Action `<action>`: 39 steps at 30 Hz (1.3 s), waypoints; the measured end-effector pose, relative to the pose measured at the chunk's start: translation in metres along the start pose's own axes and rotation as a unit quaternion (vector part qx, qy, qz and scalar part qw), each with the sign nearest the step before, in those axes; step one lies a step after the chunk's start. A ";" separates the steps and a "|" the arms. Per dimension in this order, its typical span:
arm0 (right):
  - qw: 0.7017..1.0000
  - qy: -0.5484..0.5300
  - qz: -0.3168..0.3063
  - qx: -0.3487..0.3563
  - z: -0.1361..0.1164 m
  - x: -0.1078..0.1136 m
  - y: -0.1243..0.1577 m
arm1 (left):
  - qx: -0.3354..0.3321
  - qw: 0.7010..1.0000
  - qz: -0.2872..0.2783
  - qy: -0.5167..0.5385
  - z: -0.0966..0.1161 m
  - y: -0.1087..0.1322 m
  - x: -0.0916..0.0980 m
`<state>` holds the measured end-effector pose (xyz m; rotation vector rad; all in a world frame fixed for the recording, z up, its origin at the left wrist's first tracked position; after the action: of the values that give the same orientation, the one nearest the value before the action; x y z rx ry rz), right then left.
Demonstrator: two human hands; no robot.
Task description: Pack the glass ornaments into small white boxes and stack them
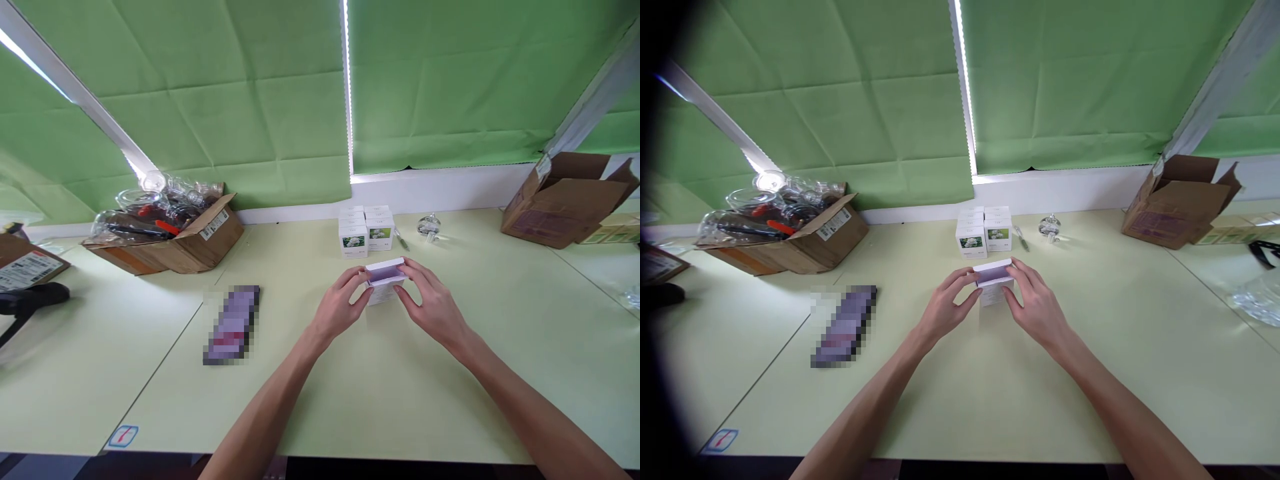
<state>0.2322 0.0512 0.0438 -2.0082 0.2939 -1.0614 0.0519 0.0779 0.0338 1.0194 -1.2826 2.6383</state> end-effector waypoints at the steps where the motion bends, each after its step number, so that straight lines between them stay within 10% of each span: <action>1: 1.000 -0.006 0.005 -0.008 0.002 0.000 0.000 | 0.002 1.000 -0.002 0.005 0.000 0.000 0.000; 32: 0.999 -0.035 -0.016 0.026 0.006 0.012 -0.008 | -0.017 1.000 -0.003 0.012 -0.007 0.000 -0.001; 39: 0.980 -0.020 0.061 -0.188 0.079 0.027 -0.007 | 0.033 0.999 0.018 -0.019 -0.032 -0.006 0.011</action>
<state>0.3087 0.0853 0.0403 -2.3078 0.6279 -0.9379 0.0276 0.1018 0.0302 1.0703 -1.2415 2.7175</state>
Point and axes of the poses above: each hand's wrist, its own y-axis away from the middle knuckle, its own x-axis out of the back of the hand, z = x × y, the point moved 6 cm from there along -y, towards the middle knuckle, and after that the axes turned 5 degrees about z, right-handed, at the moved point
